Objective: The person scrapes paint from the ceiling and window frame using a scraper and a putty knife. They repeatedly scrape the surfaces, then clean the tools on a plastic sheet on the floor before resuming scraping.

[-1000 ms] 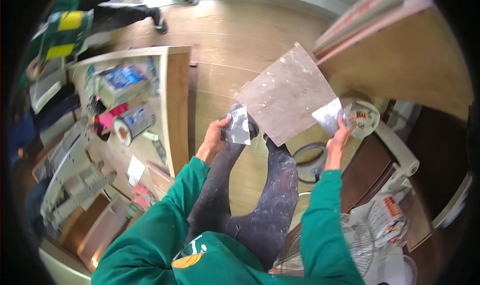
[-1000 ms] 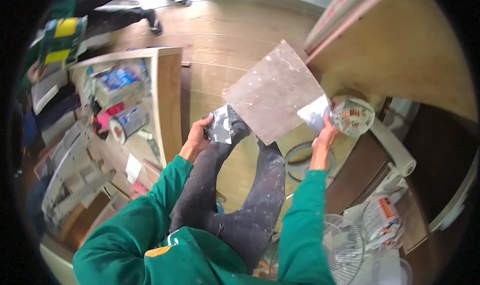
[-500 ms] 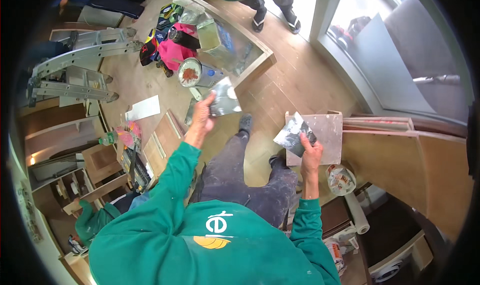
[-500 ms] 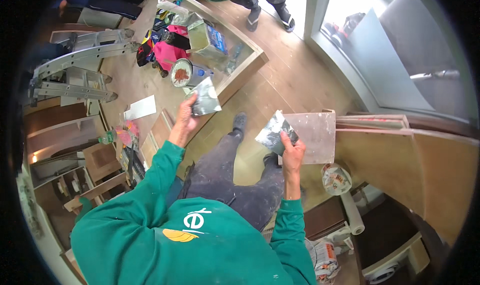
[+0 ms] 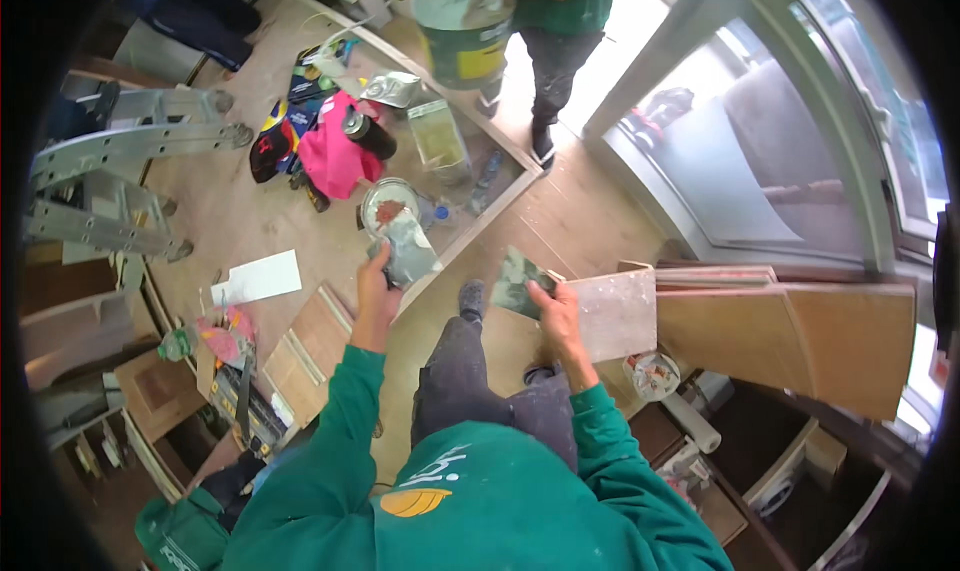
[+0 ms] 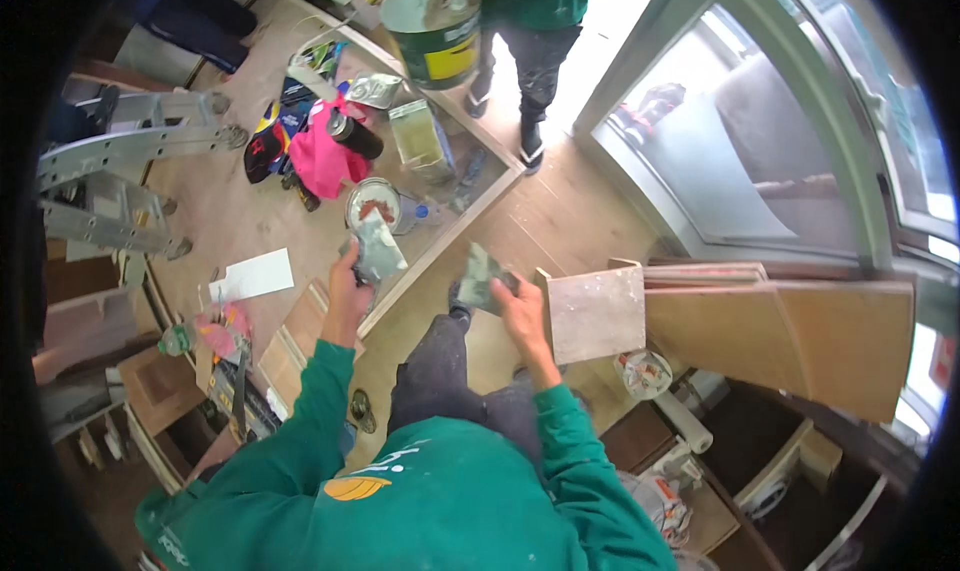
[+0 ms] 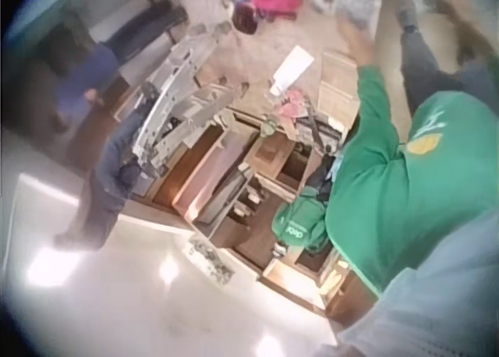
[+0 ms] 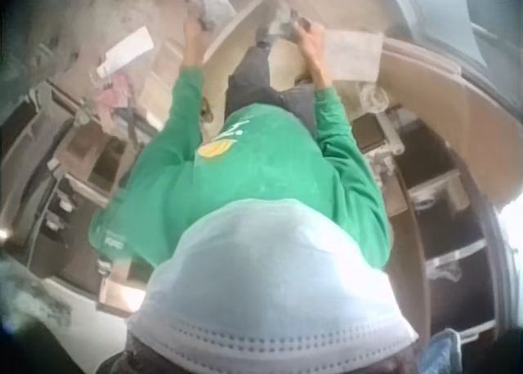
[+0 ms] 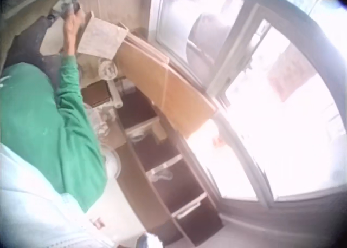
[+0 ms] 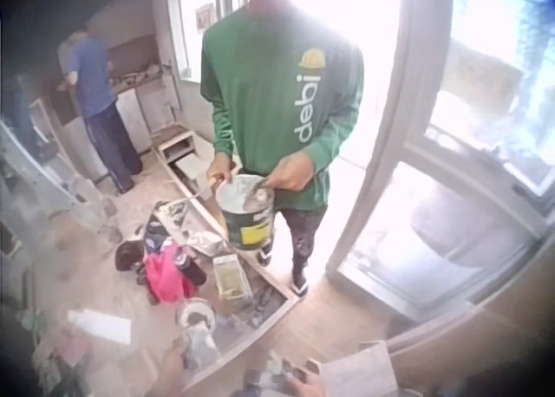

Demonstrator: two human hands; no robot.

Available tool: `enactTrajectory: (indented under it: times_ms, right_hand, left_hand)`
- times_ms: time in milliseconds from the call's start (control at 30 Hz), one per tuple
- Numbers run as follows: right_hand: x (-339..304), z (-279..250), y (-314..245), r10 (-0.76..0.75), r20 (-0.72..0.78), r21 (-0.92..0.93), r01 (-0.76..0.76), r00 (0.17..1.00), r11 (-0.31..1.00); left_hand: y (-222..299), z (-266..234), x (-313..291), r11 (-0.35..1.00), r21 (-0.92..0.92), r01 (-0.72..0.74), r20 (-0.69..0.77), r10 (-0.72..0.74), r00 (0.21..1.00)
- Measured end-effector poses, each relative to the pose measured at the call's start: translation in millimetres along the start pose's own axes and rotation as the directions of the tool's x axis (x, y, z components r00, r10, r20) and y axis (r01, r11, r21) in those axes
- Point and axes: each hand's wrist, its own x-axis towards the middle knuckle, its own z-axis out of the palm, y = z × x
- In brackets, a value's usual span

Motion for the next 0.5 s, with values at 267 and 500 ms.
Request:
enactTrajectory:
  times_ms: [267,500]
  right_hand:
    - [-110.6,-130.3,-126.9,-0.059,-0.291,0.557,0.219,0.955,0.801]
    - [-144.0,-165.4,-162.7,-0.232,-0.475,0.616,0.509,0.849,0.601]
  left_hand:
    - [-40.6,165.1,-108.4,0.985,-0.134,0.112,0.327,-0.063,0.943]
    - [-91.9,297.4,-213.6,0.981,-0.189,0.047,0.541,0.064,0.839]
